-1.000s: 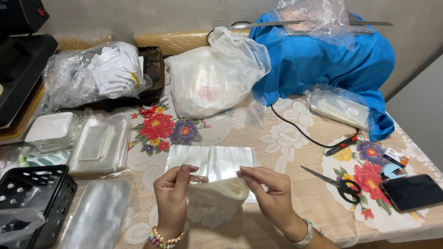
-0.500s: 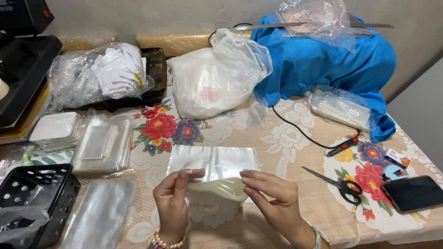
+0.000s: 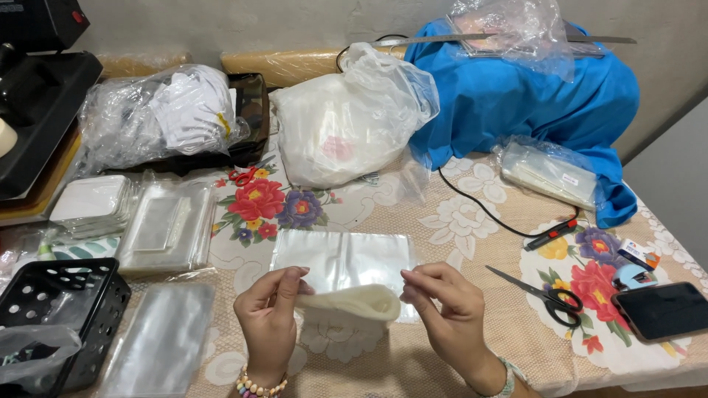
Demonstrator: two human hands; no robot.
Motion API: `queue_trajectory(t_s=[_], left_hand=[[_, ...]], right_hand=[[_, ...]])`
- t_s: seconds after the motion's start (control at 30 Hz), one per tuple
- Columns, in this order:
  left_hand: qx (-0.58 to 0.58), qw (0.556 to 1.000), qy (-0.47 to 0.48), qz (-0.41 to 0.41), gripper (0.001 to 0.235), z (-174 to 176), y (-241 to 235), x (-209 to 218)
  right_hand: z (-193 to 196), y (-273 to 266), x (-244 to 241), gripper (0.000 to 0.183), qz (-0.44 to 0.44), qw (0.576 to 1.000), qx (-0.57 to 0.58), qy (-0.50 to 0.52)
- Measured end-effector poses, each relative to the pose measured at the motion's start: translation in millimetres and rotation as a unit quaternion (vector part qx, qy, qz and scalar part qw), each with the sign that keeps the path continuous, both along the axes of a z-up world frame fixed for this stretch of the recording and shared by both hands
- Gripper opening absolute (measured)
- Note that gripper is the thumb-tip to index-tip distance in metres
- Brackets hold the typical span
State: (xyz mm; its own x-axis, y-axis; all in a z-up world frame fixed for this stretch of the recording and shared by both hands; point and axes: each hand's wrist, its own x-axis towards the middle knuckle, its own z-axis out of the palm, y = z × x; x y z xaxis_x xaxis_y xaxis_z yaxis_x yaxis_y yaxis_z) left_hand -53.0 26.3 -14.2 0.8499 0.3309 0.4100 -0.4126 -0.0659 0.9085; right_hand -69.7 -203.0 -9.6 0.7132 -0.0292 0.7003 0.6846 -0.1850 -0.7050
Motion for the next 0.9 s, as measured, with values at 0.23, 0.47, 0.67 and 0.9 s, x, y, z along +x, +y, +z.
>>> queue_trajectory(t_s=[0.23,0.47,0.67,0.9], left_hand=[[-0.095,0.988,0.116,-0.047,0.057,22.2,4.4,-1.3],[-0.024,0.978,0.149,-0.143,0.031,2.8,21.2,7.7],[0.037,0.966,0.092,-0.239,0.037,-7.8,37.0,12.0],[0.266,0.912,-0.104,-0.295,0.066,6.0,41.5,7.1]], right_hand=[[10.6,1.4,8.9,0.035,0.015,0.886,0.195,0.42],[-2.8,-7.3,5.3,0.06,0.08,0.913,0.098,0.387],[-0.4,-4.6,2.0,0.06,0.004,0.945,-0.092,0.314],[-12.5,-12.3,6.5,0.045,-0.012,0.958,-0.138,0.251]])
